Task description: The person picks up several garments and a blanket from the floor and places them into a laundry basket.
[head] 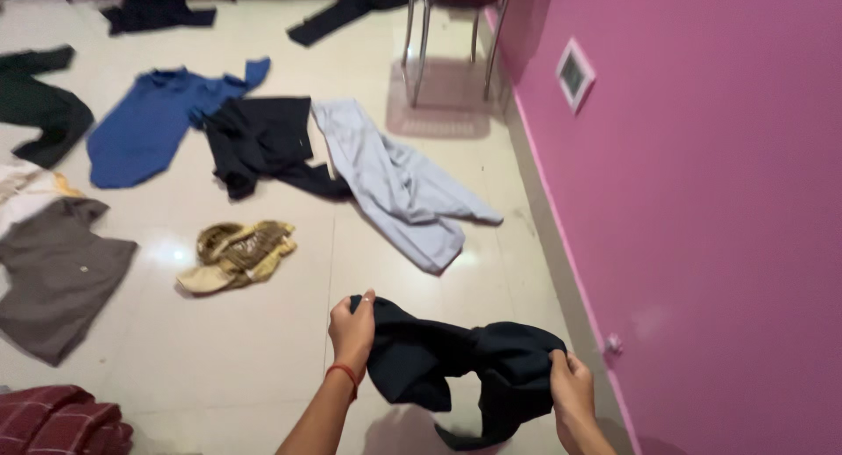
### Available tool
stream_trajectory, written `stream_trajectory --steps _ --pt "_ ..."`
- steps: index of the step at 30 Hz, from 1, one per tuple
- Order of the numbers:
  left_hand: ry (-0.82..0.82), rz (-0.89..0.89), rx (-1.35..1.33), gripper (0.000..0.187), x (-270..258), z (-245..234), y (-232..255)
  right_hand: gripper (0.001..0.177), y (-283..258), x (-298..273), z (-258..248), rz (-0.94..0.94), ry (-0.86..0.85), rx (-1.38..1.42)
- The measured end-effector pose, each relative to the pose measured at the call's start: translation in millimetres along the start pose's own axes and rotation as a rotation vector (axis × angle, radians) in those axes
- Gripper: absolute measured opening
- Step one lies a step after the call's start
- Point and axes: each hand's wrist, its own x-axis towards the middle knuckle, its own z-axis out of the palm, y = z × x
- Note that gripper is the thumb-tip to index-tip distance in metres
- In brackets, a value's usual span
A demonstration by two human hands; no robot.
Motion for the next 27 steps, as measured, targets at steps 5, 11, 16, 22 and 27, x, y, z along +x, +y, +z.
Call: stream_trajectory --steps 5,11,16,22,27 --pt "0.072 0.073 -0.155 0.031 -70 -23 60 0.038 -77 -52 -25 -0.156 -0.074 0.349" --pt "-0.121 -0.023 -0.765 0.021 -165 -69 129 0.035 -173 -155 -58 -0.122 -0.108 0.613" --pt "-0.083 0.177 -0.891 0.022 -211 -112 168 0.032 -243 -243 -89 -0.165 -0.185 0.719" --pt "-0.08 0.097 -1.008 0.025 -244 -156 196 0.029 -300 -295 -108 -0.263 -0.34 0.751" --pt "-0.073 0.142 -0.967 0.027 -267 -167 216 0.03 -317 -325 -132 -0.182 -0.274 0.832"
